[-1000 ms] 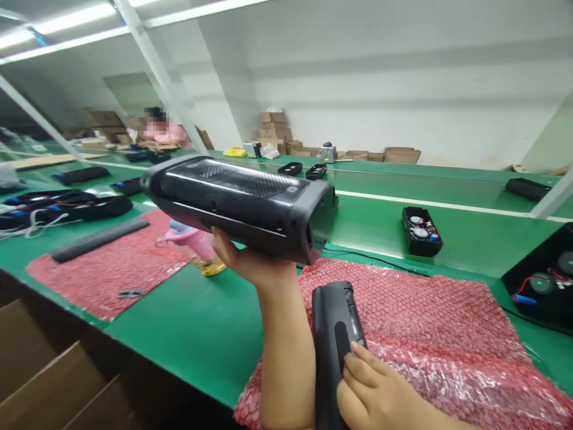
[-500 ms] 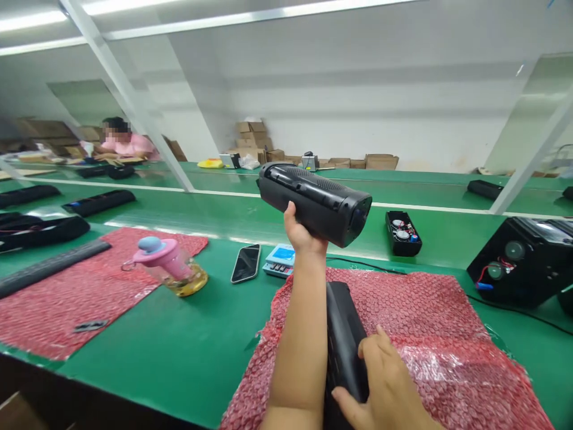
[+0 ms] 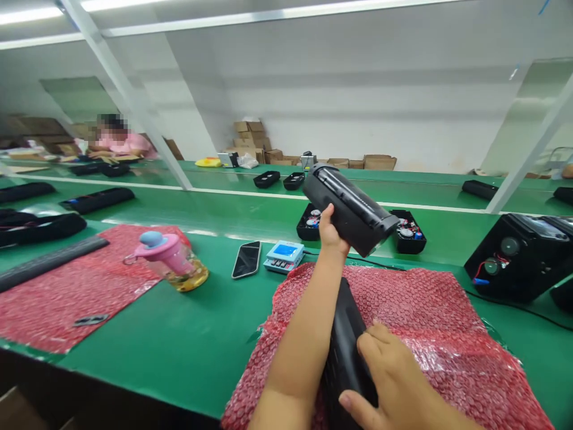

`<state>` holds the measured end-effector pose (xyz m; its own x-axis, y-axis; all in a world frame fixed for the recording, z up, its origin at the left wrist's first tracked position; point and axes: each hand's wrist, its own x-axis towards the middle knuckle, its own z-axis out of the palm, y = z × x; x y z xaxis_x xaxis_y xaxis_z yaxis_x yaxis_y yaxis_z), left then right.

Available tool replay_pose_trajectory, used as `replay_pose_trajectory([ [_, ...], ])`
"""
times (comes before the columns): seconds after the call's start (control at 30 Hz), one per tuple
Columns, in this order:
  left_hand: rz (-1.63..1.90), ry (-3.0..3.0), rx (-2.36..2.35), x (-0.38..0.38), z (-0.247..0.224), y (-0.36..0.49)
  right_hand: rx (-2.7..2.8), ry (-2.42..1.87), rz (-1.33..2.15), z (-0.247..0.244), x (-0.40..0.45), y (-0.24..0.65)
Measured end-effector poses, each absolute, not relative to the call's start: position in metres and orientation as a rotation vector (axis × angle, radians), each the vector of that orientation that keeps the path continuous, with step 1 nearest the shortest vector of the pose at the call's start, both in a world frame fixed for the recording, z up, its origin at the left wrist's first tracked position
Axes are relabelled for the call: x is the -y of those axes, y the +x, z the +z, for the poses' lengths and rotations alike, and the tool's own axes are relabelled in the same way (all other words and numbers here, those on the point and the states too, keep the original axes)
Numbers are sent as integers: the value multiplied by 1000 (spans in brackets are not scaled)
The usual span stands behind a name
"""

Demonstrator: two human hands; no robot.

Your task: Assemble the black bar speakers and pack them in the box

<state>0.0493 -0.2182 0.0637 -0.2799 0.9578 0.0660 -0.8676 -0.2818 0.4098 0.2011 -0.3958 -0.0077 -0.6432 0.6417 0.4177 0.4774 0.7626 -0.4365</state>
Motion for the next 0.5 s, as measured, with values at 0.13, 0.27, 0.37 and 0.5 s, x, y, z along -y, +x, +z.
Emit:
replay_pose_trajectory([
  [0.13,1795,307,-337,212,61,60,2547,-760,549,11,383,224],
  [0.27,1756,313,-297,211,62,63,2597,-742,819,16,367,240],
  [0.37,1736,319,-272,215,61,59,2618,-647,898,13,359,243],
  [0.5,1659,364,-238,224,58,50,2684,-458,647,8,355,241],
])
